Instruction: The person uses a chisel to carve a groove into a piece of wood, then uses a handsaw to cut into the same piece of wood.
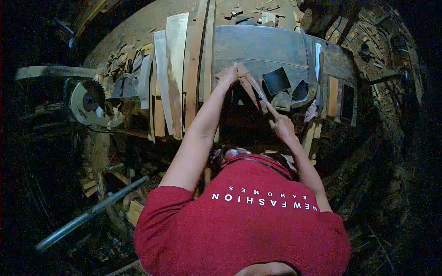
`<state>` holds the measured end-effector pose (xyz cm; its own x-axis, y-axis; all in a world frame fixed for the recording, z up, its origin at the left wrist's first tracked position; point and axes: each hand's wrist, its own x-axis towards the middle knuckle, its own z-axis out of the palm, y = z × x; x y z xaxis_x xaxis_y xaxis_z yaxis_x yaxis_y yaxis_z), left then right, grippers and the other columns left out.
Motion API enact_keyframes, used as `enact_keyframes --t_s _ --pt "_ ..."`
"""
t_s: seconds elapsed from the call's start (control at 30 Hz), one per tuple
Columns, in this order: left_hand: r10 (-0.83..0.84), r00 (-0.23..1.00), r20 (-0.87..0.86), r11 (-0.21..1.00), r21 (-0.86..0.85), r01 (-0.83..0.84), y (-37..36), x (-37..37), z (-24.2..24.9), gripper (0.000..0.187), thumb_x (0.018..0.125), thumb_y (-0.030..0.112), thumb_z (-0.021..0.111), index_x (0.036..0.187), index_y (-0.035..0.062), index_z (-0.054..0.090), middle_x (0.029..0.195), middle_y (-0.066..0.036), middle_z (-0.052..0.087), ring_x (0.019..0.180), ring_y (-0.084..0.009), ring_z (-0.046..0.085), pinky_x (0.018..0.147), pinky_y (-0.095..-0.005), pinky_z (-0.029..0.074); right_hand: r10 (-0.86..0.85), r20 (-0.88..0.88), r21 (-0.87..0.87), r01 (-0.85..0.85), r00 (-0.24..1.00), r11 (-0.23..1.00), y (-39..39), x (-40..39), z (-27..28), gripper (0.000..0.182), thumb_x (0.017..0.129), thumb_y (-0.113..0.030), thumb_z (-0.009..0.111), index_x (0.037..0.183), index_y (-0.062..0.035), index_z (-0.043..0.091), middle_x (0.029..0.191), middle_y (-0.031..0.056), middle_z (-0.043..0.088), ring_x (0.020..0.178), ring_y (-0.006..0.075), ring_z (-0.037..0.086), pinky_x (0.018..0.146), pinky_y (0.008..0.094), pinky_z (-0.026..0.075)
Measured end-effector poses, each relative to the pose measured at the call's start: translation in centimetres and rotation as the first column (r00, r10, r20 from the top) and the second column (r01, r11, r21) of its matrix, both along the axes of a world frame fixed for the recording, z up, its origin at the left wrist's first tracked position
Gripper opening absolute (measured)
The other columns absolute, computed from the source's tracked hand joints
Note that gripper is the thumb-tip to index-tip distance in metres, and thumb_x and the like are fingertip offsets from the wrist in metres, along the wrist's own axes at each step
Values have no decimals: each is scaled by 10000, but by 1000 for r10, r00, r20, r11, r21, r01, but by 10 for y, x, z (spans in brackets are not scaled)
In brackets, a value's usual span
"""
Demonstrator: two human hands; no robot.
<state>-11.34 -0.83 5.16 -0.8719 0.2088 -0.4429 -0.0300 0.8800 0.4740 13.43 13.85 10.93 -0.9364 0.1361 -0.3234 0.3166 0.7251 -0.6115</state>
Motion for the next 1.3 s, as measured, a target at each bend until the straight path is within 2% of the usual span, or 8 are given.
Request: enact_keyframes --t_s 0.27,0.33,0.47,0.57,0.63,0.83,0.93,1.3 --pt "-175 985 -14 982 -78 173 -8 -3 -21 582 893 532 193 1185 143 513 1190 -206 509 1116 -386 469 941 -532 306 10 -31 35 -8 999 999 -7 -23 -11 658 760 -143 571 1341 -291 300 792 241 592 750 410 578 649 480 461" --pt "-19 999 -32 1000 -1 19 -7 -3 -17 715 864 548 240 1083 -62 543 1138 -299 495 1110 -424 446 959 -475 305 13 -51 40 -11 999 999 -8 -32 -10 623 766 -131 541 1329 -292 326 772 252 580 726 434 560 634 479 442" --pt "-33 999 -43 999 -13 33 -6 -7 -32 724 859 555 235 1079 -58 550 1133 -292 506 1107 -421 454 957 -474 310 33 -15 50 -33 999 998 1 -3 -16 673 774 -194 582 1349 -331 259 813 223 611 742 394 598 645 488 481" --pt "-52 998 -26 998 -40 51 -10 -5 -32 680 881 517 226 1055 -40 574 1127 -289 512 1103 -426 457 958 -481 308 21 69 36 -24 997 999 2 13 -4 673 781 -200 573 1348 -355 245 804 234 607 745 397 597 647 497 477" --pt "-72 997 -14 997 -2 72 -10 -5 -34 550 899 532 235 1142 150 547 1083 -218 570 1055 -341 527 893 -436 379 8 95 25 -10 995 1000 0 0 -2 675 779 -192 577 1350 -344 251 794 236 605 747 395 597 642 500 474" --pt "-178 970 -168 983 4 182 -18 -36 -113 559 892 542 244 1109 143 569 1007 -237 589 965 -357 563 845 -447 407 50 27 74 -52 998 996 -3 -30 -6 673 768 -169 590 1345 -318 279 796 234 606 746 402 593 639 488 476" --pt "-219 974 -59 974 -69 215 -6 -4 -11 419 930 345 258 1130 89 523 1030 -265 568 969 -435 539 809 -518 429 31 14 22 -31 999 999 3 2 0 644 779 -182 575 1340 -315 290 801 246 602 749 405 593 645 488 476" --pt "-167 986 -30 984 -62 165 -6 -2 -3 500 911 476 223 1220 179 480 1116 -233 541 1038 -413 512 861 -485 404 28 -73 90 -22 997 996 -3 -26 -22 631 776 -203 575 1331 -339 305 802 233 608 744 397 598 650 494 478"
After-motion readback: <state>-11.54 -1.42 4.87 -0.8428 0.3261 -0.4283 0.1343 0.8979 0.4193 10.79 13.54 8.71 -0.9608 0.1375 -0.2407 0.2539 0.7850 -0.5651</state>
